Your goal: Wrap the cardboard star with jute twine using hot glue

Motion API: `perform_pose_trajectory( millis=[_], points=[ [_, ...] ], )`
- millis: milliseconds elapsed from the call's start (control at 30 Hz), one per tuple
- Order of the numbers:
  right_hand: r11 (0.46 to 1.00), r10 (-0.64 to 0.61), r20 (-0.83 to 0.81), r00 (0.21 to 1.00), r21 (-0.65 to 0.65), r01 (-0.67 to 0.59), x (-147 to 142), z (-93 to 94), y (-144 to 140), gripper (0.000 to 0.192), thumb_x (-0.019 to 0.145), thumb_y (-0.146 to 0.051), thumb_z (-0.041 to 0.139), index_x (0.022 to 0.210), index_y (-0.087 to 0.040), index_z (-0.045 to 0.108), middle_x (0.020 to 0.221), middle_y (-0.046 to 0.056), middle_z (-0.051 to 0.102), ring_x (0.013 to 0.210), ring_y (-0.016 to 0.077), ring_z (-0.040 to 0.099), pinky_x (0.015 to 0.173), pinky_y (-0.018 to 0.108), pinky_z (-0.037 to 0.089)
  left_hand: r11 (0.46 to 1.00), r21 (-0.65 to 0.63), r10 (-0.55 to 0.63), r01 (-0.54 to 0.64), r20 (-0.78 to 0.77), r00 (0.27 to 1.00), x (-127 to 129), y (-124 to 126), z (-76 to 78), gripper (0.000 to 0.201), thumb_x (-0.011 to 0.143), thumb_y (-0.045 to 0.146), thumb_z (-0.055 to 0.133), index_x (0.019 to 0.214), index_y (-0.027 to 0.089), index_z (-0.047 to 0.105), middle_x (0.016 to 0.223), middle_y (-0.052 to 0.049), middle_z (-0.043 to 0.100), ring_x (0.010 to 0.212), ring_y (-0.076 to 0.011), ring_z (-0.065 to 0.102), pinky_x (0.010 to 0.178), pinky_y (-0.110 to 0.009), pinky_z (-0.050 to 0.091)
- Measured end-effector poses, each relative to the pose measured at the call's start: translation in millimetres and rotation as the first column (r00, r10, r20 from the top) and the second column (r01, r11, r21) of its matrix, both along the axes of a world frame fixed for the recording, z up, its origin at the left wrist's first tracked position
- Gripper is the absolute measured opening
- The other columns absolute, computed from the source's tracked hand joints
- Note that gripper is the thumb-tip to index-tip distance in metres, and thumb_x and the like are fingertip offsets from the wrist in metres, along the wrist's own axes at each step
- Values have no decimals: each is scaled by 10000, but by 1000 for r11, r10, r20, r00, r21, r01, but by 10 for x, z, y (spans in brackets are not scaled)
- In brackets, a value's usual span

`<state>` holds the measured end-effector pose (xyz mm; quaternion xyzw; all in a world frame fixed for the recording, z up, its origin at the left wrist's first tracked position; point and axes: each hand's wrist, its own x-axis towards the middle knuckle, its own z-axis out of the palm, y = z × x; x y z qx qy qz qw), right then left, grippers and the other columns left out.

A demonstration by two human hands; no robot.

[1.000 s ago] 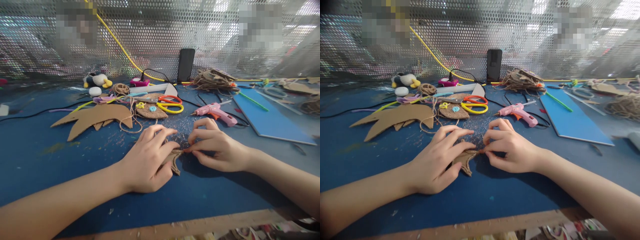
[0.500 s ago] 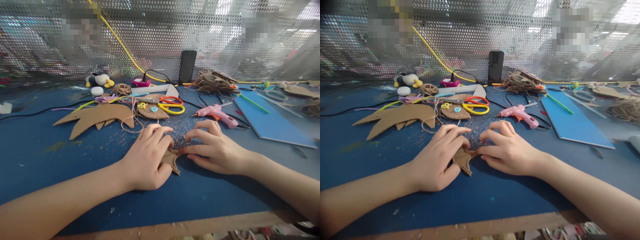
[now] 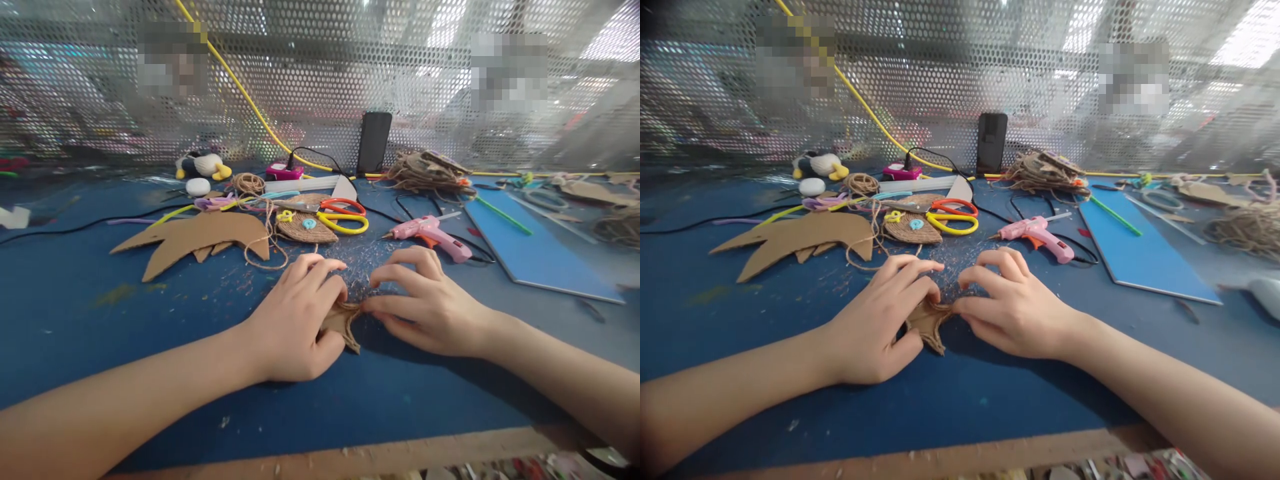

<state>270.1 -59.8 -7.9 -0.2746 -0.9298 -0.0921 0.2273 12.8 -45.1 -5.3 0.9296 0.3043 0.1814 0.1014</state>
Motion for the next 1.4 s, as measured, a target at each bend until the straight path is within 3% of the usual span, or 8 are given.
perform_pose_trajectory(
  millis=[300, 467, 700, 800, 900, 1033, 1233, 1400],
  points=[
    [997, -20, 9, 1000, -77, 20, -48, -3, -26, 184, 950, -158, 568, 1067, -228, 691, 1199, 83, 661, 1211, 293, 443, 1013, 490, 419, 1000, -4, -19, 19, 13, 1000, 4, 10, -10, 219, 742, 172, 555, 960, 188, 575, 1354, -137, 539, 1299, -339, 403, 1133, -548, 363],
    [975, -121, -47, 992, -196, 109, -74, -48, -15, 220, 936, -317, 646, 1127, -212, 677, 1246, 111, 629, 1225, 303, 436, 1056, 521, 417, 1000, -21, -23, 23, 15, 1000, -9, 7, -4, 253, 732, 161, 553, 983, 193, 568, 1387, -125, 524, 1316, -336, 393, 1140, -547, 359],
    [958, -114, -180, 977, -281, 60, -41, -31, 24, 80, 981, -249, 591, 1030, -220, 647, 1143, 82, 665, 1165, 248, 481, 1084, 503, 410, 996, 35, 78, -82, 115, 990, -15, 28, -57, 427, 851, 251, 553, 1264, 151, 517, 1410, -168, 508, 1324, -346, 397, 1112, -571, 388],
    [960, -147, -304, 941, -275, 61, -24, -24, 53, 92, 988, -225, 571, 1066, -221, 620, 1065, 67, 683, 1119, 227, 538, 1045, 459, 459, 988, -46, 154, -148, 167, 974, -16, 81, -41, 190, 929, 313, 525, 1040, 180, 606, 1358, -138, 556, 1301, -326, 437, 1095, -552, 413],
    [940, -226, -406, 886, -330, 88, -14, -33, 87, 95, 978, -225, 586, 1053, -231, 645, 1012, 45, 710, 1029, 199, 627, 941, 382, 530, 980, -150, 159, -130, 203, 966, -30, 149, -21, 175, 931, 345, 561, 848, 205, 626, 1307, -85, 604, 1257, -299, 485, 1091, -526, 430],
    [929, -308, -503, 807, -341, 142, 3, -38, 132, 135, 965, -234, 606, 1085, -225, 668, 1000, 37, 737, 938, 179, 678, 847, 327, 555, 969, -205, 186, -137, 242, 952, -58, 211, -34, 207, 922, 397, 610, 836, 215, 657, 1287, -72, 630, 1246, -295, 513, 1109, -538, 417],
    [916, -396, -547, 738, -292, 275, 45, -40, 164, 219, 1039, -253, 434, 1161, -212, 612, 1062, 73, 693, 993, 188, 660, 894, 355, 527, 962, -220, 220, -160, 284, 933, -76, 222, -54, 206, 925, 396, 611, 875, 209, 680, 1276, -89, 638, 1251, -305, 514, 1103, -555, 420],
    [900, -430, -633, 643, -359, 249, 136, -82, 234, 236, 1056, -348, 422, 1179, -219, 576, 1078, 75, 702, 961, 183, 659, 884, 371, 526, 950, -254, 252, -181, 286, 924, -72, 216, -35, 197, 920, 379, 619, 856, 207, 689, 1281, -77, 641, 1265, -292, 514, 1122, -533, 409]
  ],
)
